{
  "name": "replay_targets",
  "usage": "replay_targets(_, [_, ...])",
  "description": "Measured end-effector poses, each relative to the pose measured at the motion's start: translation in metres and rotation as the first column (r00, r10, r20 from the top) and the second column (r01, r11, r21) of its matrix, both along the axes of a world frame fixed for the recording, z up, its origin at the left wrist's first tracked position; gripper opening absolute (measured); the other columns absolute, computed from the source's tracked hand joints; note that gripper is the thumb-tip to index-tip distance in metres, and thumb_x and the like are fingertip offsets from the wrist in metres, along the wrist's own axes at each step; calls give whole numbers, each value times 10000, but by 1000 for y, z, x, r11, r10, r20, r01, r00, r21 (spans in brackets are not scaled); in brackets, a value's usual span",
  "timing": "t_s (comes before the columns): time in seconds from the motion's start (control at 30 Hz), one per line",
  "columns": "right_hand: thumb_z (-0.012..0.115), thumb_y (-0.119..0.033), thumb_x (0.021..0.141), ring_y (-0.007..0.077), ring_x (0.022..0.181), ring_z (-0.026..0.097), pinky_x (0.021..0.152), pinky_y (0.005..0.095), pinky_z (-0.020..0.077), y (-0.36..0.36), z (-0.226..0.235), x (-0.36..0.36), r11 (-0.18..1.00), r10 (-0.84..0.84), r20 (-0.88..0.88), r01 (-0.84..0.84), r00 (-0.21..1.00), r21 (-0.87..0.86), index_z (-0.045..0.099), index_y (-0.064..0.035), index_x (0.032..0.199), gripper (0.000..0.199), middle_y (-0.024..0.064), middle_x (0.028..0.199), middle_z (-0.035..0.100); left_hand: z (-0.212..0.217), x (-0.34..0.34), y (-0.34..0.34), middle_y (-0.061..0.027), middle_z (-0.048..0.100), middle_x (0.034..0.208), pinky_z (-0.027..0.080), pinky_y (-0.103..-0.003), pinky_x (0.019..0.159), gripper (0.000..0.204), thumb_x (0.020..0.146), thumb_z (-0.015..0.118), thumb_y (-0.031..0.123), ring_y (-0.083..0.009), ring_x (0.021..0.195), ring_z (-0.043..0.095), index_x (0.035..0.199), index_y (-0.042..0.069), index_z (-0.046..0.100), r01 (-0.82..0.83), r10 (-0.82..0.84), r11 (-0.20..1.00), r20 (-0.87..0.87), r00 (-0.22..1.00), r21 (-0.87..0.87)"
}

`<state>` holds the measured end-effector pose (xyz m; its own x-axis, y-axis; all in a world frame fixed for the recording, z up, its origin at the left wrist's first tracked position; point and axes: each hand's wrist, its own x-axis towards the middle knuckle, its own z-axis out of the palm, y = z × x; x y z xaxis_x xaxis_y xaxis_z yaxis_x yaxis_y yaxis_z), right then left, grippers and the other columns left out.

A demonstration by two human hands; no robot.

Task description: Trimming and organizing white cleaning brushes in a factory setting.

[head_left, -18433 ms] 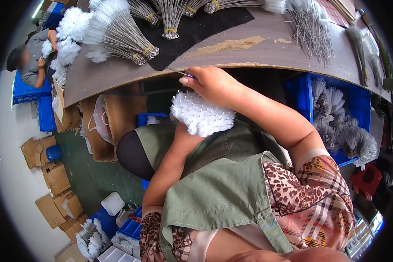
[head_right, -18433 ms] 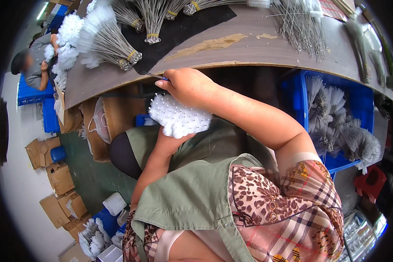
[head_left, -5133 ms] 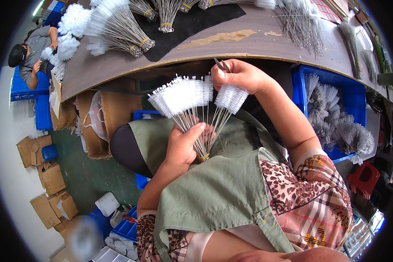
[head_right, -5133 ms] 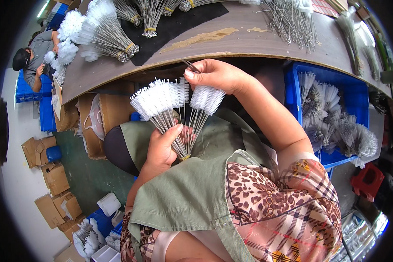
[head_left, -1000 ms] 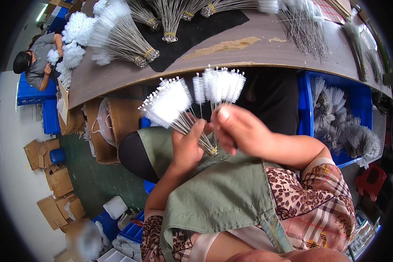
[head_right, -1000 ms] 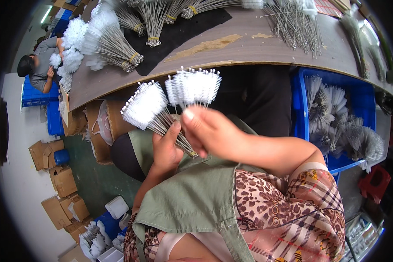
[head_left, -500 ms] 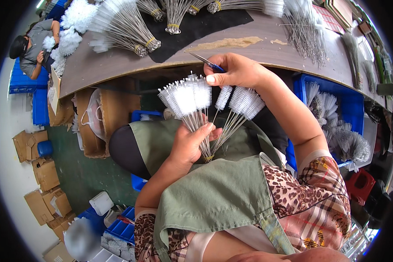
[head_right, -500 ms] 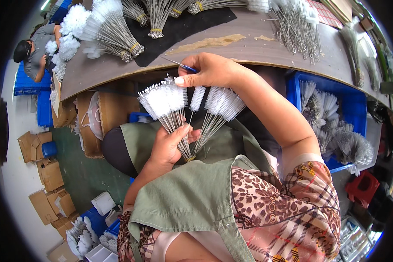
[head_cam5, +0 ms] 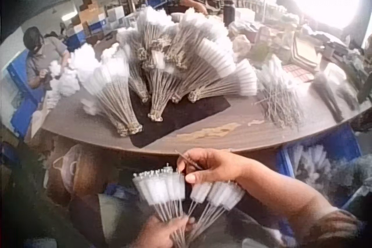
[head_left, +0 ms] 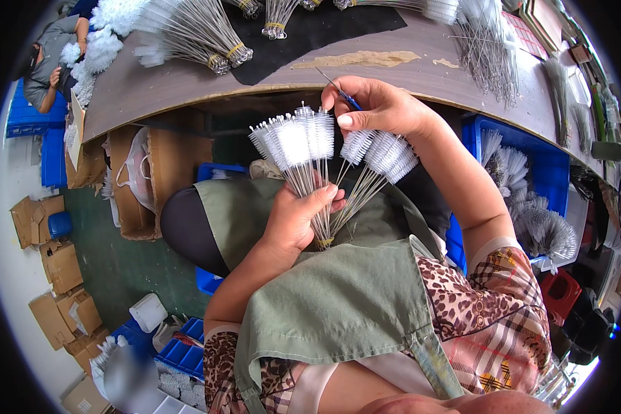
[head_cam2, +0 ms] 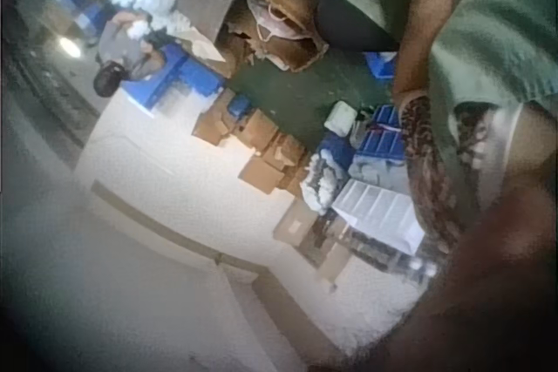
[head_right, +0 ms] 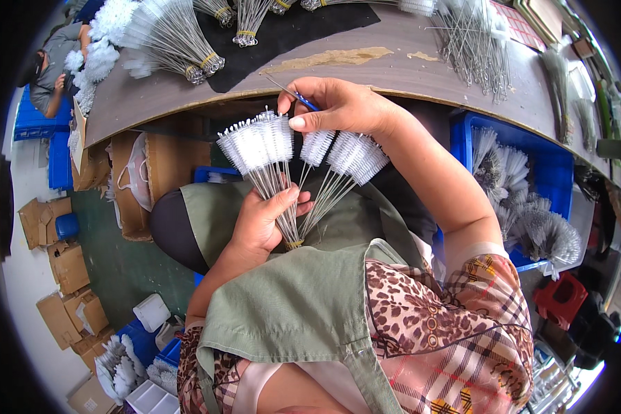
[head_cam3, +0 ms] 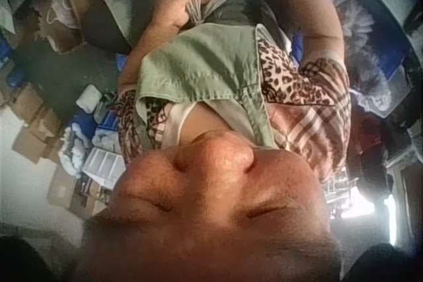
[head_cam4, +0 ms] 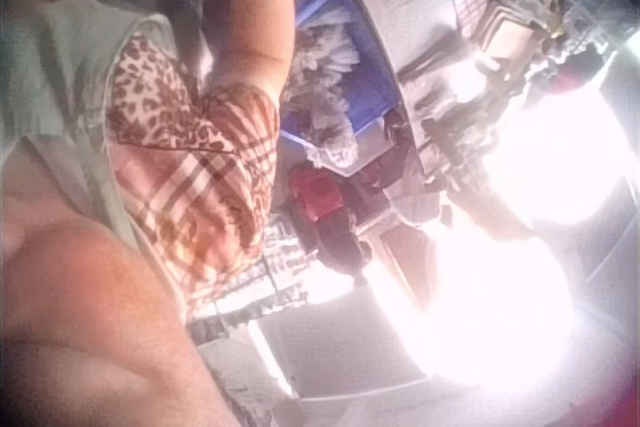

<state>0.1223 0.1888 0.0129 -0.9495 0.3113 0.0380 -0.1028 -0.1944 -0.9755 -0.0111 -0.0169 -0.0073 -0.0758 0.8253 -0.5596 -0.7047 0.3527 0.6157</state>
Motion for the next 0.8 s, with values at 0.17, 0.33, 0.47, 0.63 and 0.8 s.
replay_targets(0.17, [723,-166,812,40,751,460,679,208,386,7,-5,1,998,58,-118,-61,991,-17,527,-66,846,224,-56,785,498,5,3,1,-67,582,890,561,-410,755,265,820,668,21,-215,802,630,1023,53,501,8,-8,1000,-50,999,-7])
replay_targets(0.33, [746,-114,780,58,763,454,679,205,378,-4,1,1,998,-44,-77,47,996,49,545,-57,906,244,-46,802,513,2,2,-1,-68,582,890,560,-404,742,286,822,675,37,-215,785,630,1033,56,483,-21,21,1000,-44,999,4])
replay_targets(0.47, [759,-192,776,69,778,451,678,210,382,4,-5,7,998,57,-165,-55,985,16,564,-64,900,264,-36,807,510,5,3,2,-73,581,887,560,-410,750,263,828,671,45,-223,785,632,1021,43,492,6,-6,1000,-71,997,1])
replay_targets(0.63, [776,-273,759,58,703,436,641,224,367,3,-4,9,986,-43,89,28,995,164,515,-77,767,327,-56,726,488,14,2,-1,-121,598,903,552,-419,788,160,871,603,49,-279,816,640,1000,13,515,-33,33,999,-25,999,22])
replay_targets(0.8, [741,-235,797,52,743,463,681,228,389,-1,1,12,986,-39,-31,44,999,160,591,-68,860,232,-55,769,537,14,1,0,-147,614,909,537,-455,829,132,895,559,50,-302,888,634,1013,10,516,-19,20,1000,-24,1000,24])
